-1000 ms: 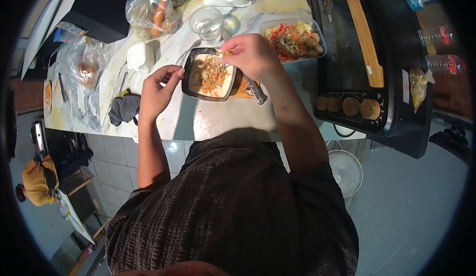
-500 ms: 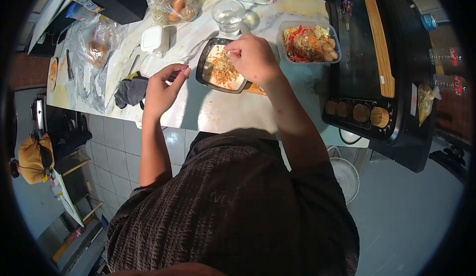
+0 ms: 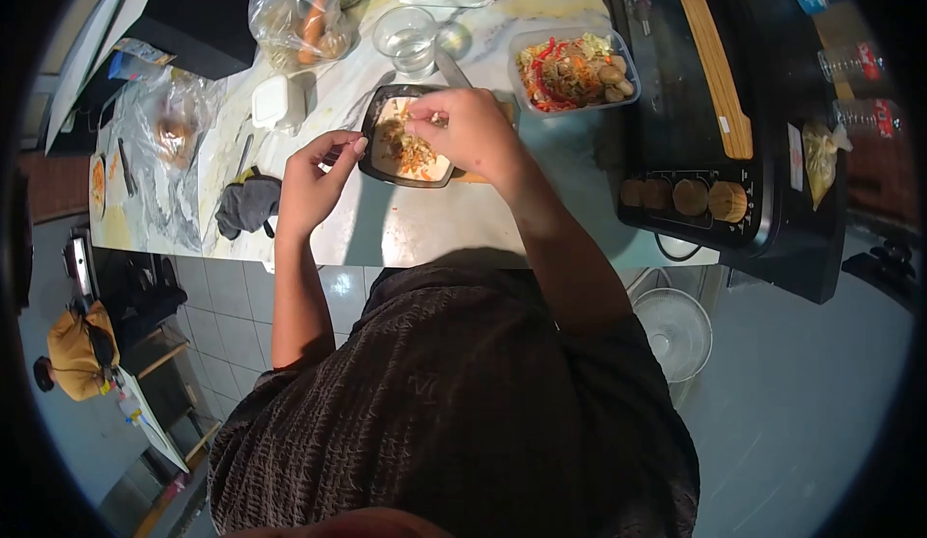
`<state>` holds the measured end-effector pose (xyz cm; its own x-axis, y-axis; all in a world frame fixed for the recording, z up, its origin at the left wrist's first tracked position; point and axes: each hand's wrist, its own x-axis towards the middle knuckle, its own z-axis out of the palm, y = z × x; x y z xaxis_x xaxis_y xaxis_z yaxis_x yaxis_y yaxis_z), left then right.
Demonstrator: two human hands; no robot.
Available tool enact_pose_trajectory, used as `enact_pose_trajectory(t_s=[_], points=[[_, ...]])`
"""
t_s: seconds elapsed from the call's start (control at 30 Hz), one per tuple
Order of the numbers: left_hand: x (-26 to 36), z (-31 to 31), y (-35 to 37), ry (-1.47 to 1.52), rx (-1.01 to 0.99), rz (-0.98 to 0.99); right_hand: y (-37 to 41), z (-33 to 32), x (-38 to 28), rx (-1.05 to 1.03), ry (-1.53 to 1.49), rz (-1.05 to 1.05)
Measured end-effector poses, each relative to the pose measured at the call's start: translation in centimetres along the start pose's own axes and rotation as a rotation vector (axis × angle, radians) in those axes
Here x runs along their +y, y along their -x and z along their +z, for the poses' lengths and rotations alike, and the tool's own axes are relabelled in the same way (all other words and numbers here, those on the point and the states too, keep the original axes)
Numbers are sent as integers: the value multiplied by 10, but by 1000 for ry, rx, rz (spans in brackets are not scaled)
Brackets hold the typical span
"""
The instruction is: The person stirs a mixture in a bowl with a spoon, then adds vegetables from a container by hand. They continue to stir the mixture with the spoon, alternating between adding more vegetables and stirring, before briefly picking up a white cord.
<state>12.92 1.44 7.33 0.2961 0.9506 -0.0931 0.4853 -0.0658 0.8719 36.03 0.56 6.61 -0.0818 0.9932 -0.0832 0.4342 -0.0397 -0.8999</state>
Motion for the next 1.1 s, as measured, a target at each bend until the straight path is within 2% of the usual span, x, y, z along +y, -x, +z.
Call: enact_pose_trajectory(t_s=[0.07,0.13,0.2,0.27,0.3,0.37,0.4,0.47,0.5,0.57,0.6,0.67,0.7,0.77,0.9,0.97,1.1], points=[[2,4,-5,-6,-9,15,2,-10,13,91,193,-52],[3,10,-10,21,-2,43,7,-30,21,164,183,-6],[4,14,-16,10,-19,66,5,-59,48,394,359,89],[6,19,-21,0,-34,85,9,-95,79,500,766,25],[7,21,-23,3,-49,76,10,-109,87,505,766,32],[8,26,-28,4,-71,68,9,-127,100,492,951,49],[7,29,-31,11,-80,80,4,-130,107,496,951,56],[9,34,-37,16,-95,93,-4,-134,122,327,842,155],[10,35,-40,3,-114,67,-6,-131,114,330,840,161],[13,37,-45,-13,-139,41,-10,-121,85,206,990,370],[16,39,-50,-16,-147,46,-9,-121,86,208,979,383],[19,41,-54,-19,-157,50,-7,-120,87,244,1065,194],[20,41,-56,-7,-157,62,-11,-123,93,244,1060,203],[20,44,-61,7,-165,76,-22,-133,108,80,1109,292],[18,50,-66,69,-197,90,-27,-124,96,195,1217,319],[18,51,-68,70,-206,96,-35,-128,109,-16,1324,245],[15,49,-69,96,-230,88,-37,-132,105,-28,1293,244]])
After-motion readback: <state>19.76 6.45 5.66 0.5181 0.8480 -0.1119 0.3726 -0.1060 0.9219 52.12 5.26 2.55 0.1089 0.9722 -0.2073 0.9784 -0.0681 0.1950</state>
